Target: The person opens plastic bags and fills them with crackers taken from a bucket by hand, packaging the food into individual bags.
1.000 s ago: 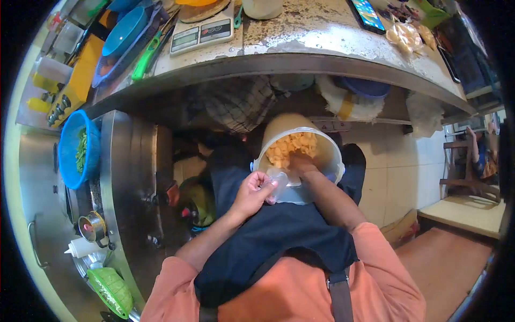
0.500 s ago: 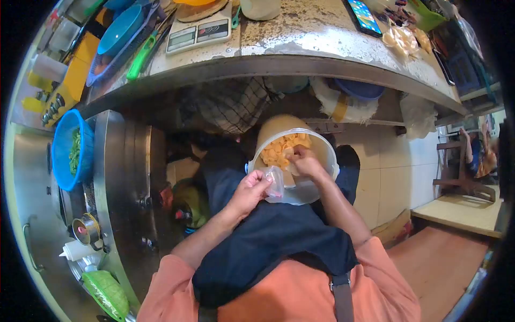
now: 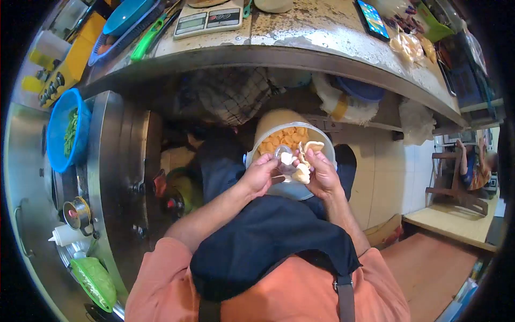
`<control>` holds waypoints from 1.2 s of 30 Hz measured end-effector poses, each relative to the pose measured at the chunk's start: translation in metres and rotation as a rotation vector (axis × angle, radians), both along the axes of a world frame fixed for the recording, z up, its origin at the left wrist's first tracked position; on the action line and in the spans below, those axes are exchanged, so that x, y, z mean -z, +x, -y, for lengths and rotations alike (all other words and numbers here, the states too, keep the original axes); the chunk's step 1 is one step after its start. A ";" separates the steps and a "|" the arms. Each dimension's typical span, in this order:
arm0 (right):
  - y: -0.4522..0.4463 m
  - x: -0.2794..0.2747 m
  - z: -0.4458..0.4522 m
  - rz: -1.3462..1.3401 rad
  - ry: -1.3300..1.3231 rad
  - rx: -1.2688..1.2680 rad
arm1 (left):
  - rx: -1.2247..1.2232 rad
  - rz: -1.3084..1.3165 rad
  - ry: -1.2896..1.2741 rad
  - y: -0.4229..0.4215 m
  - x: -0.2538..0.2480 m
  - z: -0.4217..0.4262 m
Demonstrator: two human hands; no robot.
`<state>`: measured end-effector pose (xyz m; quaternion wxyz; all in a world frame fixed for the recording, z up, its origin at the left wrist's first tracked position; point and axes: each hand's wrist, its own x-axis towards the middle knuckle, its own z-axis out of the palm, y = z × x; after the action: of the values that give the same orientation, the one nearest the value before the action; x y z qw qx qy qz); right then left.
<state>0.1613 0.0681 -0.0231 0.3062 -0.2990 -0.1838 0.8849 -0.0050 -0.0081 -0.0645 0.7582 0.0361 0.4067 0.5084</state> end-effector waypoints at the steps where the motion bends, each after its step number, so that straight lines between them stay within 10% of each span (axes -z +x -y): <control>1: -0.002 0.001 -0.002 -0.008 0.026 -0.053 | -0.005 -0.001 0.000 -0.001 -0.003 0.001; 17: -0.022 -0.005 0.007 0.559 0.324 0.045 | -0.013 0.065 -0.043 -0.003 -0.005 0.002; 28: -0.017 0.000 -0.003 0.441 0.275 0.075 | -0.102 -0.193 0.001 0.004 0.009 0.001; 36: -0.041 -0.003 -0.013 0.415 0.407 0.283 | -0.110 0.139 0.071 0.001 -0.008 0.000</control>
<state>0.1201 0.0807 -0.0201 0.4359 -0.4283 -0.3718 0.6988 -0.0037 -0.0082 -0.0565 0.7536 0.0052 0.3363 0.5648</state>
